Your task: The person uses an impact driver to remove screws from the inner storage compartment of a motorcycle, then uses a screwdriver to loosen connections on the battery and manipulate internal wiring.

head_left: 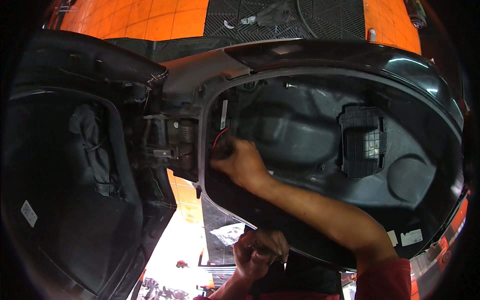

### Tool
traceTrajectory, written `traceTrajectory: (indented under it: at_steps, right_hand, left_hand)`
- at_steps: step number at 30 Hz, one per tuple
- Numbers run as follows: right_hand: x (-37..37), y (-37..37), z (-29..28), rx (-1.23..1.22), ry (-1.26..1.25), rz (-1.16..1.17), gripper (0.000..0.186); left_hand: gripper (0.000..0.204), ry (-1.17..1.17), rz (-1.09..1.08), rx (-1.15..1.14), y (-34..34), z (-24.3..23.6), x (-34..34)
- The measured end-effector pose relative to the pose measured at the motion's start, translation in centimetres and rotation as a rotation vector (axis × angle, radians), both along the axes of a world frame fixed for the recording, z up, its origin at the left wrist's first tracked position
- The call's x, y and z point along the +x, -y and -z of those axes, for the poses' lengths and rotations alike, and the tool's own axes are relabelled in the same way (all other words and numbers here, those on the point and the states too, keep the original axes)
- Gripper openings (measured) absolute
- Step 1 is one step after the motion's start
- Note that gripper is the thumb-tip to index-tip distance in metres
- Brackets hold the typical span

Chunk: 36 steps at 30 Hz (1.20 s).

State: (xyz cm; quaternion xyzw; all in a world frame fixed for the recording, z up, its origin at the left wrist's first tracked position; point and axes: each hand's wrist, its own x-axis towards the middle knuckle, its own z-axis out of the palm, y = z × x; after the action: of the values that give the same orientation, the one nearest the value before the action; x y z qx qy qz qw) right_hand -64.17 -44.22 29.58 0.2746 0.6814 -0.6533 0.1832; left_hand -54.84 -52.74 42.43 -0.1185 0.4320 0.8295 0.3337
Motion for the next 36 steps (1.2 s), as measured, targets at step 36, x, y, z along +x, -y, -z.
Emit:
traceTrajectory:
  at_steps: [36]
  right_hand:
    - [-0.2,2.2,0.4,-0.172,0.334,0.158,0.026]
  left_hand:
    - [0.029,-0.007,-0.083,-0.023,0.0,-0.1,0.3]
